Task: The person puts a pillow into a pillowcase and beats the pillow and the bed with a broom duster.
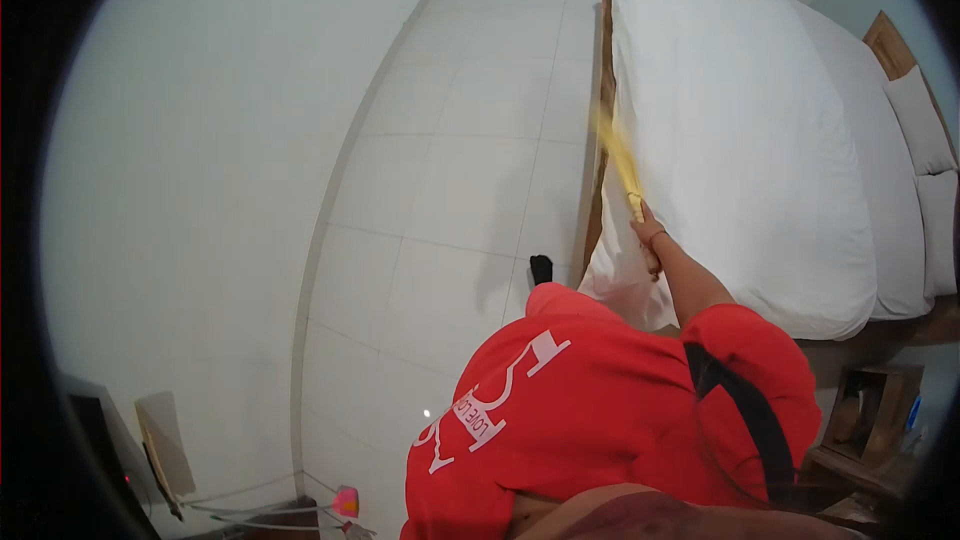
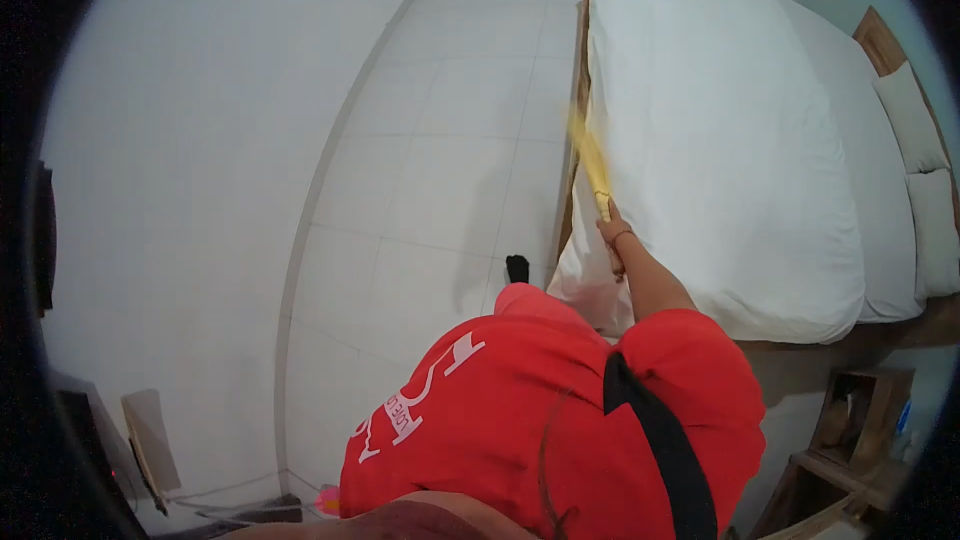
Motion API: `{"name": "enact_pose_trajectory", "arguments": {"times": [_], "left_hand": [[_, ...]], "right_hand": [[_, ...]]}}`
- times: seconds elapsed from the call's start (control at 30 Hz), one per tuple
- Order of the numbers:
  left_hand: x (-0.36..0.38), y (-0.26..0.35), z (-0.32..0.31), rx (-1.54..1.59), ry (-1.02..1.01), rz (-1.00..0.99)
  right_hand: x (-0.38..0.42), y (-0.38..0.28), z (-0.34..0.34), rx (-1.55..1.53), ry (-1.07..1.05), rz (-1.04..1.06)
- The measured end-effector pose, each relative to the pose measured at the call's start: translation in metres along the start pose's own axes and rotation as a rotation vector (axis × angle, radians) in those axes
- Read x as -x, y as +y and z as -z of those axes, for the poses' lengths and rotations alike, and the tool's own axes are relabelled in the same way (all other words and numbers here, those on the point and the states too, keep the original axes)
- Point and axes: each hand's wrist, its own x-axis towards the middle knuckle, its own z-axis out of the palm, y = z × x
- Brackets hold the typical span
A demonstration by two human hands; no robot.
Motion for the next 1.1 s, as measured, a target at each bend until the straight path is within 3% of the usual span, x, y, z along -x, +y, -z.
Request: {"name": "enact_pose_trajectory", "arguments": {"times": [0.07,0.17,0.27,0.3,0.33,0.4,0.5,0.57,0.7,0.8,0.87,0.93,1.1], "left_hand": [[-0.024,0.014,0.021,-0.035,-0.022,0.002],[-0.069,0.043,0.052,-0.114,-0.075,-0.011],[-0.134,0.094,0.096,-0.205,-0.116,-0.064],[-0.154,0.115,0.114,-0.230,-0.127,-0.092],[-0.175,0.138,0.131,-0.249,-0.136,-0.128],[-0.221,0.181,0.166,-0.240,-0.137,-0.229],[-0.246,0.294,0.188,-0.202,-0.016,-0.384],[-0.196,0.415,0.193,-0.299,0.149,-0.454],[-0.241,0.501,0.185,-0.176,0.096,-0.541],[-0.269,0.514,0.183,-0.396,-0.138,-0.468],[-0.349,0.454,0.193,-0.372,-0.314,-0.403],[-0.393,0.428,0.205,-0.678,-0.331,-0.460],[-0.436,0.441,0.259,-0.746,-0.339,-0.346]], "right_hand": [[0.010,-0.016,0.011,0.030,-0.070,0.026],[0.025,-0.037,0.023,-0.112,0.173,0.063],[-0.066,0.015,0.027,-0.502,0.627,0.539],[-0.059,0.000,0.038,-0.429,0.696,0.354],[-0.074,0.005,0.044,-0.536,0.768,0.343],[-0.055,-0.021,0.048,-0.697,0.614,-0.108],[-0.101,0.060,0.065,-0.424,0.748,-0.147],[-0.088,0.053,0.069,-0.331,0.751,-0.240],[-0.068,0.027,0.073,-0.364,0.699,-0.336],[-0.067,0.018,0.072,-0.394,0.738,-0.328],[-0.052,-0.016,0.076,-0.391,0.725,-0.370],[-0.060,0.003,0.071,-0.318,0.750,-0.372],[-0.057,-0.036,0.067,-0.099,0.839,-0.565]]}}
